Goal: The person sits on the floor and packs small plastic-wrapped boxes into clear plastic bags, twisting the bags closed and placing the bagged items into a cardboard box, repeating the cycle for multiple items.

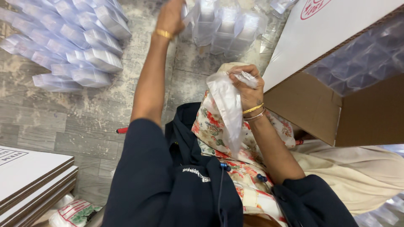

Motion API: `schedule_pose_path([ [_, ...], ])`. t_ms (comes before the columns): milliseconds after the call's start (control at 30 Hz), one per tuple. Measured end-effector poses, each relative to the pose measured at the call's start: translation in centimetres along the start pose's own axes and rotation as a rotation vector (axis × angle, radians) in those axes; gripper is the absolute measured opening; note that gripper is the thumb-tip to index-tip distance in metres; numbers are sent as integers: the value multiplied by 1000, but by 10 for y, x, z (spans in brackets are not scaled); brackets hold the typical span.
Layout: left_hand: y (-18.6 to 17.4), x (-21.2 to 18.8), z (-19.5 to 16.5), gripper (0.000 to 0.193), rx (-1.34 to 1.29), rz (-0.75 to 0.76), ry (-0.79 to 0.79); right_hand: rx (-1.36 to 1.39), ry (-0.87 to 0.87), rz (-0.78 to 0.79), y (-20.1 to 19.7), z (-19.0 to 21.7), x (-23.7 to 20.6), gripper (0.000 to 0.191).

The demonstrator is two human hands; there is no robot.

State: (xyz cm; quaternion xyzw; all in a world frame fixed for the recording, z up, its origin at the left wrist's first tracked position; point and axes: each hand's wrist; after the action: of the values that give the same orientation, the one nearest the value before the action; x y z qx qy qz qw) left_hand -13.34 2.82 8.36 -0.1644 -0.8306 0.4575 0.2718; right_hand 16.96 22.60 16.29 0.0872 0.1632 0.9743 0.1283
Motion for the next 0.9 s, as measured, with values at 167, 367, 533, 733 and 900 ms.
schedule_pose_path([
  [167, -26, -97, -56, 52, -198, 199, 6, 100, 65, -64, 10, 0, 2, 17],
  [367, -87, -164, -172, 33, -729, -275, -220, -253, -192, -71, 28, -4, 4, 22],
  [533, -100, -169, -225, 25, -762, -243, -117, -48, -122, -10, 46, 6, 4, 23],
  [733, -94, -161, -225, 16, -940, -244, -169, 9, 12, -94, 35, 10, 2, 17],
  [900, -93, -163, -233, 18, -883, -325, -113, 105, -100, 13, 34, 6, 3, 14],
])
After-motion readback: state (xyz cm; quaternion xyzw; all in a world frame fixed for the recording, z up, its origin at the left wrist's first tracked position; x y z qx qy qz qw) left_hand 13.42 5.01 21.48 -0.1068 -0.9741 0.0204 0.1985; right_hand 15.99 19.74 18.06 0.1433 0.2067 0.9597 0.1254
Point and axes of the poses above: each hand's wrist, its own x-axis towards the middle knuckle, its own y-axis out of the palm, z = x × y, and after that the axes turned 1 degree about z, right-handed
